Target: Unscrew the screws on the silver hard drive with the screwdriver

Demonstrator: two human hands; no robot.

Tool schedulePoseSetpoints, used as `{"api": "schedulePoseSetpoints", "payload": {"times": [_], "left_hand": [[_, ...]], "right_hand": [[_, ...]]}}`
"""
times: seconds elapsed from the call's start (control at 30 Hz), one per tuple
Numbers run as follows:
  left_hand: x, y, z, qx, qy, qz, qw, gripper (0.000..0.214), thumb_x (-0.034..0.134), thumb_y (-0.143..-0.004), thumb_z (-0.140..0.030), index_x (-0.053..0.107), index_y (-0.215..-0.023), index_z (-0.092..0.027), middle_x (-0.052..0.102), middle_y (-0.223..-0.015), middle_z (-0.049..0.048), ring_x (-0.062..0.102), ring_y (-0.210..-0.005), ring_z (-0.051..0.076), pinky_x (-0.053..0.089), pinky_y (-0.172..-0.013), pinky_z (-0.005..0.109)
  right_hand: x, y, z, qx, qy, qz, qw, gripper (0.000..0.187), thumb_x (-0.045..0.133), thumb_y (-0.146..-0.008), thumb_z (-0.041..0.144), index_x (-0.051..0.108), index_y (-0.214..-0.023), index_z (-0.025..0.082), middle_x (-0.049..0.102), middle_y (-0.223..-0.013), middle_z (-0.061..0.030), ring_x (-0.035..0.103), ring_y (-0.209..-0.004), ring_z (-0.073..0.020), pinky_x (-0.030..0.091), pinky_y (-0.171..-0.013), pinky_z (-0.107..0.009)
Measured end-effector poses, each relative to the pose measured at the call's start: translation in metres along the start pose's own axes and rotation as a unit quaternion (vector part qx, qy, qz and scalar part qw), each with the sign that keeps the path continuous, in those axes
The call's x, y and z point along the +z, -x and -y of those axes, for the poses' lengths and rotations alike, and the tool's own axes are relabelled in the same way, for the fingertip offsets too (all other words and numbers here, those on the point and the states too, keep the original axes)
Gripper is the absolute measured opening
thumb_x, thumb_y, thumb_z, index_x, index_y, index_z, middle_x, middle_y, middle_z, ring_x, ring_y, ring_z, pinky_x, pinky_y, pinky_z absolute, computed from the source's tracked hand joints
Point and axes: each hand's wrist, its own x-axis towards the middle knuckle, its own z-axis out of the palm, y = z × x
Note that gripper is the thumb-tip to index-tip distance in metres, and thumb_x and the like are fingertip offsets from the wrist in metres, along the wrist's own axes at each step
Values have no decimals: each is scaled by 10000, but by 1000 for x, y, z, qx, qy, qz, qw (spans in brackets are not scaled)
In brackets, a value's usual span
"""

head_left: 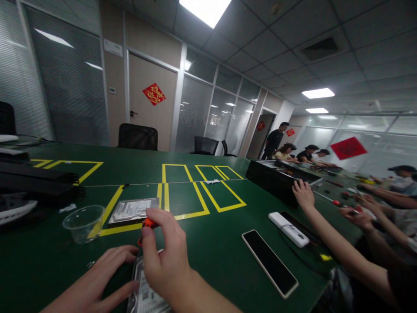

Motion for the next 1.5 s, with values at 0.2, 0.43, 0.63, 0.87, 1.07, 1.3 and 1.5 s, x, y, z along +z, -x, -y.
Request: {"api": "schedulePoseSetpoints", "payload": {"times": [0.2,0.43,0.63,0.87,1.07,1.3,1.5], "left_hand": [[-4,-1,-3,3,0,15,1000,483,767,-914,-578,760,-1314,-306,758,-1407,88,726,-1305,367,635,-1084,465],[-4,0,2,27,-18,25,999,500,764,-941,-555,725,-1368,-297,724,-1467,102,707,-1344,356,609,-1123,466],[-6,-2,3,36,-26,22,999,483,761,-953,-524,723,-1378,-299,731,-1456,105,725,-1317,355,623,-1103,475],[-4,1,5,22,-29,33,999,533,744,-957,-552,683,-1428,-311,716,-1478,98,679,-1388,364,614,-1115,472],[-3,1,3,19,-18,19,999,513,751,-946,-544,706,-1395,-299,725,-1461,103,706,-1339,370,599,-1131,504],[-2,0,1,6,-5,8,1000,446,753,-935,-540,755,-1320,-316,738,-1436,87,718,-1308,361,610,-1118,502],[-3,-2,-8,-5,9,9,1000,446,755,-923,-536,757,-1314,-321,755,-1404,83,736,-1271,361,622,-1096,504]], "right_hand": [[2,0,-4,-1,34,-4,999,188,680,-987,289,709,-1164,233,770,-964,-40,716,-897,-162,619,-853,-303],[-1,-1,2,8,-2,25,1000,311,534,-1029,192,685,-1301,185,769,-1171,-108,728,-1105,-172,617,-1006,-310],[1,2,-1,1,-8,11,1000,342,543,-1011,163,648,-1335,197,768,-1213,-109,740,-1159,-177,613,-1063,-312],[4,4,-5,19,23,-12,999,240,708,-961,272,692,-1196,224,785,-1017,-51,747,-928,-164,624,-865,-291],[0,1,0,0,13,11,1000,273,587,-1024,233,690,-1276,223,796,-1119,-75,753,-1026,-173,630,-943,-311],[1,5,0,18,-8,25,999,399,521,-1020,152,630,-1394,238,768,-1282,-90,742,-1207,-172,613,-1086,-316],[5,7,-8,13,16,-9,1000,253,674,-967,220,685,-1218,247,775,-1038,-47,742,-965,-171,634,-889,-312]]}}
